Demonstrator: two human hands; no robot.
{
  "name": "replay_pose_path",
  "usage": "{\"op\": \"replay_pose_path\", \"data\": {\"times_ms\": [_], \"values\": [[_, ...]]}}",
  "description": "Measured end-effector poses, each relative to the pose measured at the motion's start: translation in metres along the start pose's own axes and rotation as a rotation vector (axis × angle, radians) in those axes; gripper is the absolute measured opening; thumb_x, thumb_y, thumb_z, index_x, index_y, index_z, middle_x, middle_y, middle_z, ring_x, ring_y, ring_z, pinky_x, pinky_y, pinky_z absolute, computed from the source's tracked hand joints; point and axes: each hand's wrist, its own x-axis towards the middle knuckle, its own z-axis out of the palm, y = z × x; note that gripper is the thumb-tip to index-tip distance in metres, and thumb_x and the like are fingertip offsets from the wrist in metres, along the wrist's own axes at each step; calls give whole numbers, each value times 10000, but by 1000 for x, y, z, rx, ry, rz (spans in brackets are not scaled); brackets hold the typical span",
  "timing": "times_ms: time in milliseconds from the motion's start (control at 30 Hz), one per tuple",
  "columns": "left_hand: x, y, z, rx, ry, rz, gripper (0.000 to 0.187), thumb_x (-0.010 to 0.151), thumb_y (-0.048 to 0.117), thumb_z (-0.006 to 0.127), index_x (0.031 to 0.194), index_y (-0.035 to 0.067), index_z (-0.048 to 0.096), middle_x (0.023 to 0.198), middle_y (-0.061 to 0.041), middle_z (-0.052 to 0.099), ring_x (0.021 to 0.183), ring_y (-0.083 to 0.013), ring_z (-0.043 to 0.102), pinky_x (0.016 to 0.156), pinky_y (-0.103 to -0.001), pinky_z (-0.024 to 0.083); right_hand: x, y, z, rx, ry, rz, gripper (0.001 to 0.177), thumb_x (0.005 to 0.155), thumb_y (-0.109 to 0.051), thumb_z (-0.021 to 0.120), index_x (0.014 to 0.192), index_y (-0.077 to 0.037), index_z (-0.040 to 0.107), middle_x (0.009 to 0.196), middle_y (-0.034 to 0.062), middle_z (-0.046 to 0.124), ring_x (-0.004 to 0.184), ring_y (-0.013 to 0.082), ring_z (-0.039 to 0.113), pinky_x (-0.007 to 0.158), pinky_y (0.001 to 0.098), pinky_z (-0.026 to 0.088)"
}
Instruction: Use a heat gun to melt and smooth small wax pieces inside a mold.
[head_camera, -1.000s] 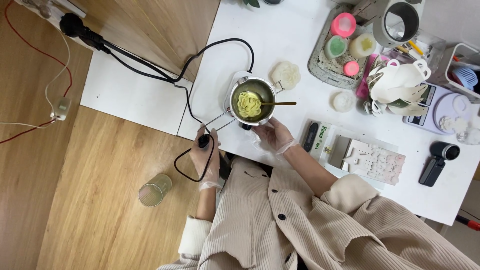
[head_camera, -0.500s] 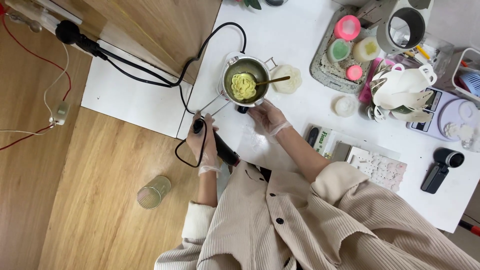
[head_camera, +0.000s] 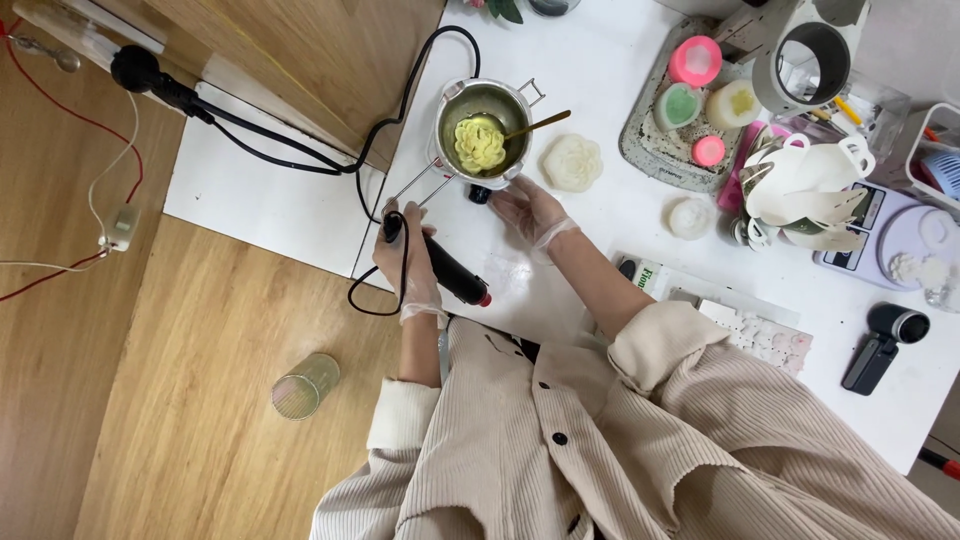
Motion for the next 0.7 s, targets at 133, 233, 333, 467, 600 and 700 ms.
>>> {"op": "replay_pose_path", "data": {"times_ms": [133,233,333,467,600,700], "values": [[0,3,3,-24,32,-47,530,882,244,715,1323,-38,630,905,-88,763,665,-110,632,642,-252,517,-23,-5,9,-5,-7,36,473,1056,-213,385,1512,-91,351,1366,246,571,1182,277,674,939,298,569],[5,-4,5,-65,34,-48,508,870,240,722,1284,-43,639,916,-96,764,668,-117,626,643,-258,517,-30,-2,5,-13,-14,26,507,1074,-216,369,1551,-56,311,1422,265,538,1206,281,659,941,296,564],[3,1,8,-96,34,-59,487,867,245,726,1249,-44,640,931,-102,766,674,-122,627,653,-259,518,-35,6,-5,57,-32,4,507,1072,-201,390,1546,-29,342,1412,272,538,1190,287,664,950,303,562],[4,3,10,-101,33,-69,493,864,243,724,1259,-37,632,941,-99,767,678,-121,627,660,-255,514,-55,12,-7,95,-23,-56,492,1073,-195,393,1523,-1,363,1404,275,554,1183,273,666,950,299,564],[3,0,9,-86,12,-38,522,873,233,734,1316,-20,625,944,-80,744,682,-112,614,657,-254,504,-84,8,1,-47,-13,-247,468,1069,-202,450,1480,21,456,1347,244,609,1152,253,662,968,289,596],[0,-3,6,-106,-34,7,524,882,220,746,1351,17,631,943,-61,696,683,-104,593,645,-254,494,-102,2,1,-59,-51,-323,452,1058,-206,477,1451,15,480,1326,226,623,1164,258,664,994,302,583]]}}
